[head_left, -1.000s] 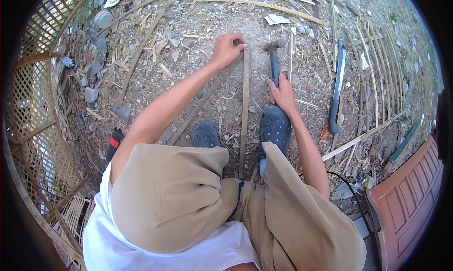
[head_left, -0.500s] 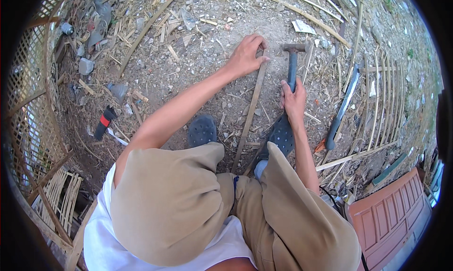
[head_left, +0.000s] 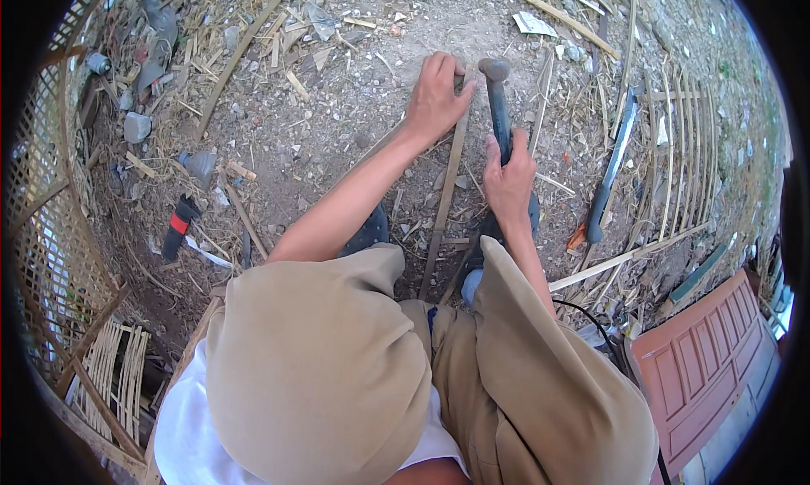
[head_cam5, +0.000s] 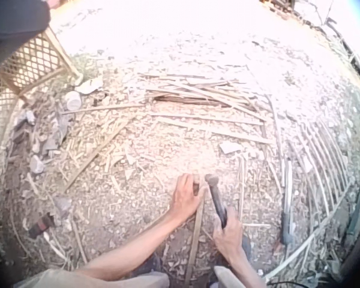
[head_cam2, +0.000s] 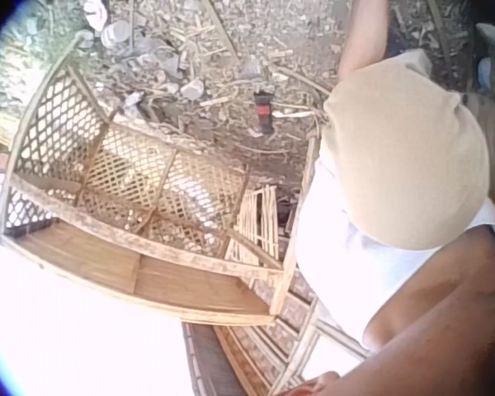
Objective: The person assembles a frame from thin bamboo strips, holding two pieces together and hammering a small nail through the joint to secure them.
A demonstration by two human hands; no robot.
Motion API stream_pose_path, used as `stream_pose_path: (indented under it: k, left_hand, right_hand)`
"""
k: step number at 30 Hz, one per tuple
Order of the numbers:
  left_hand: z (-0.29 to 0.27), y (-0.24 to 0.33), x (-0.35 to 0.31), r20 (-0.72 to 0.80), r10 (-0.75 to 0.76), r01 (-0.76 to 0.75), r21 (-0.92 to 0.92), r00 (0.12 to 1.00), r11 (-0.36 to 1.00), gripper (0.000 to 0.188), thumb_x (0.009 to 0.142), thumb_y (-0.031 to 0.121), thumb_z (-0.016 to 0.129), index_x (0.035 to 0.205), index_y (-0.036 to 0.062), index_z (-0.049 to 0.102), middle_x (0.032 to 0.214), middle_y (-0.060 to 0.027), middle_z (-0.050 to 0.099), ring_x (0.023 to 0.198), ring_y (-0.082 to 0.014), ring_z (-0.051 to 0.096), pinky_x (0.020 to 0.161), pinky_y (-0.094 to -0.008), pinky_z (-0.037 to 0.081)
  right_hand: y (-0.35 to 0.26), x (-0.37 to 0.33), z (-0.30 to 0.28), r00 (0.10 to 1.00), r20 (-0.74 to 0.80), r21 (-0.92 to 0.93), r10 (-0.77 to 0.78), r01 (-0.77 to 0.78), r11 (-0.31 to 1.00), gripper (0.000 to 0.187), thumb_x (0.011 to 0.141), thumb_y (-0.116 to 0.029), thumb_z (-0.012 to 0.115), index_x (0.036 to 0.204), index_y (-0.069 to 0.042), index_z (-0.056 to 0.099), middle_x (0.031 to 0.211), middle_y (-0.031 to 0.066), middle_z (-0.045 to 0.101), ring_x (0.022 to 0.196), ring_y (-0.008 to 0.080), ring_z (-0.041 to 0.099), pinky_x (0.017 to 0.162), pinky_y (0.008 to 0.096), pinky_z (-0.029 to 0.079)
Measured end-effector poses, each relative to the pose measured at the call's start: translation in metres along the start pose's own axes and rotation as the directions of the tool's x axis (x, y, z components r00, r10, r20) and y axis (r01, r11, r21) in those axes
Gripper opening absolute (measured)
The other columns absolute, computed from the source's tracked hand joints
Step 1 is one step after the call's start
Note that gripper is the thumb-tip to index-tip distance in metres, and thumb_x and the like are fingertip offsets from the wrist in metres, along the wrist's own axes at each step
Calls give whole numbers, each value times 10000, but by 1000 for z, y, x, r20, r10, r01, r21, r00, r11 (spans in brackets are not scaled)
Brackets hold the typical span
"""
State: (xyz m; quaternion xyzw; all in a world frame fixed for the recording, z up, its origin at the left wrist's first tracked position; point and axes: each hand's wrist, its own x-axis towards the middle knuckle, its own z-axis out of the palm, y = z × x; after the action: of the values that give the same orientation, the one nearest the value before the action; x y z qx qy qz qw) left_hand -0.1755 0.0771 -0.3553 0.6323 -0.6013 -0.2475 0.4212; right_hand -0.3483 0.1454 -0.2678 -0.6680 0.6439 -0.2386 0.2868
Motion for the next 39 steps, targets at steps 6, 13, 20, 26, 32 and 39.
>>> stream_pose_path:
  k: [6, 13, 20, 26, 32, 39]
  left_hand:
    - [-2, -3, -2, -29, -5, 4, -51, 1000, 999, 291, 903, 128, 863, 1060, 8, 649, 1099, -138, 622, 1104, -350, 639, 964, -446, 542]
    - [-12, 1, -3, 77, -73, 74, -12, 994, 997, 408, 865, 116, 878, 1105, 11, 565, 1151, -162, 567, 1068, -359, 634, 937, -446, 553]
    - [-12, -11, -4, 36, -45, 50, -151, 998, 987, 437, 844, 113, 885, 1099, 4, 546, 1126, -162, 548, 1036, -361, 615, 888, -473, 536]
    - [-14, -11, -3, -9, 53, -54, -114, 999, 992, 527, 832, 219, 967, 1122, -3, 587, 1114, -124, 560, 1003, -299, 613, 867, -433, 545]
    - [-11, -6, 1, -27, 8, -7, 61, 1000, 998, 561, 794, 257, 1008, 1114, 16, 615, 1069, -91, 537, 973, -273, 554, 844, -430, 529]
    - [-16, 0, 2, 36, -63, 62, 22, 997, 998, 581, 780, 289, 1028, 999, 10, 568, 1107, -109, 516, 1002, -271, 581, 844, -424, 542]
  right_hand:
    - [-12, 7, -2, 999, 23, -50, -31, 32, 998, 243, 1102, -184, 698, 1166, 23, 588, 759, 321, 647, 703, 548, 669, 606, 577, 477]
    - [-2, 7, -2, 996, 78, -136, -47, 57, 989, 233, 1090, -163, 703, 1196, 24, 613, 847, 333, 676, 777, 550, 696, 638, 581, 498]
    - [4, -7, 3, 982, 88, -259, -166, 184, 948, 264, 1074, -167, 721, 1248, 3, 620, 988, 258, 726, 830, 508, 720, 658, 572, 549]
    - [3, -21, 8, 971, 110, -255, -212, 234, 938, 219, 1047, -133, 715, 1220, -32, 626, 984, 202, 696, 773, 459, 721, 637, 561, 566]
    - [5, -14, 6, 978, 113, -207, -174, 194, 959, 195, 1047, -115, 694, 1207, -53, 602, 1077, 195, 712, 758, 456, 726, 638, 564, 579]
    - [10, -6, 4, 977, 124, -247, -176, 202, 948, 163, 1009, -75, 661, 1161, -78, 601, 967, 145, 653, 773, 379, 750, 601, 513, 582]
